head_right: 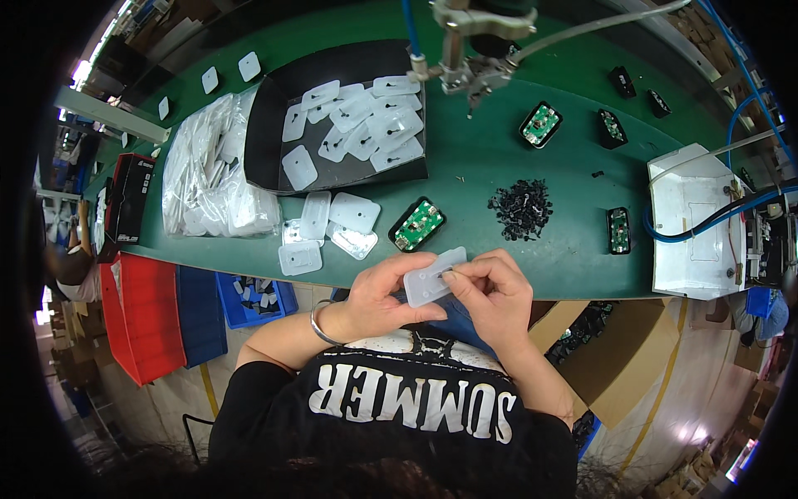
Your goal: Assembling PCB components into plastic housings and using a pneumatic press.
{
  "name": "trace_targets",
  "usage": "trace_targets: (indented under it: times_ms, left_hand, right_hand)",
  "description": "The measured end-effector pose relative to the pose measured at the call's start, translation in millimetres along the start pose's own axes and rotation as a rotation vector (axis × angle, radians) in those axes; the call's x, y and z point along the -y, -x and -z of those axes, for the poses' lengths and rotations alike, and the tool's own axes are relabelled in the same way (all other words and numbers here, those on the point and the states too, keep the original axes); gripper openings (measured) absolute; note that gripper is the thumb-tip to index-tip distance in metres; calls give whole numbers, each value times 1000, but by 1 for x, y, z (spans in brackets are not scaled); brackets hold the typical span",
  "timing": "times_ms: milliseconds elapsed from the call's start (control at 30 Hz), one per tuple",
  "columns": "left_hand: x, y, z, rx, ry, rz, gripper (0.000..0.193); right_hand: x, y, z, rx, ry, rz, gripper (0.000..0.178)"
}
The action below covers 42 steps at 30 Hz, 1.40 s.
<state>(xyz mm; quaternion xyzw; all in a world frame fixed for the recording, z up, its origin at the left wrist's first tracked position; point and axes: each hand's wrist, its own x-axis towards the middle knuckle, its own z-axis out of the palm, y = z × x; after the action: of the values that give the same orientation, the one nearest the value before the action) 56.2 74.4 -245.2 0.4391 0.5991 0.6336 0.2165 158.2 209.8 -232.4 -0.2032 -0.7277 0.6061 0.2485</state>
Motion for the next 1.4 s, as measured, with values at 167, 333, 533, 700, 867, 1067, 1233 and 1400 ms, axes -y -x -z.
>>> trace_targets:
  times_ms: [167,333,533,700,867,1067,1233,1400]
  left_hand:
    - [4,2,0,-35,-44,-80,59]
    - [10,4,-1,-53,1,-74,60]
    - [19,9,-7,-63,276,40,61]
    - [21,13,-6,-49,279,78,63]
    - [11,8,-7,-47,480,127,55]
    - [4,6,-5,-125,672,286,37]
    - [5,-1,-6,-170,513,373,23]
    - [3,-5,-4,-173,467,466,20]
  right_hand:
    - [11,-3,-1,-4,156,78,10]
    - [15,-7,-2,27,312,240,9]
    - [7,-3,-5,-1,199,98,10]
    - [9,-3,-7,-14,222,74,13]
    - [17,-6,-9,-14,386,195,14]
    - [23,-8,-11,20,554,300,13]
    - [19,-6,-13,6,554,299,13]
    - [11,0,-9,13,521,238,12]
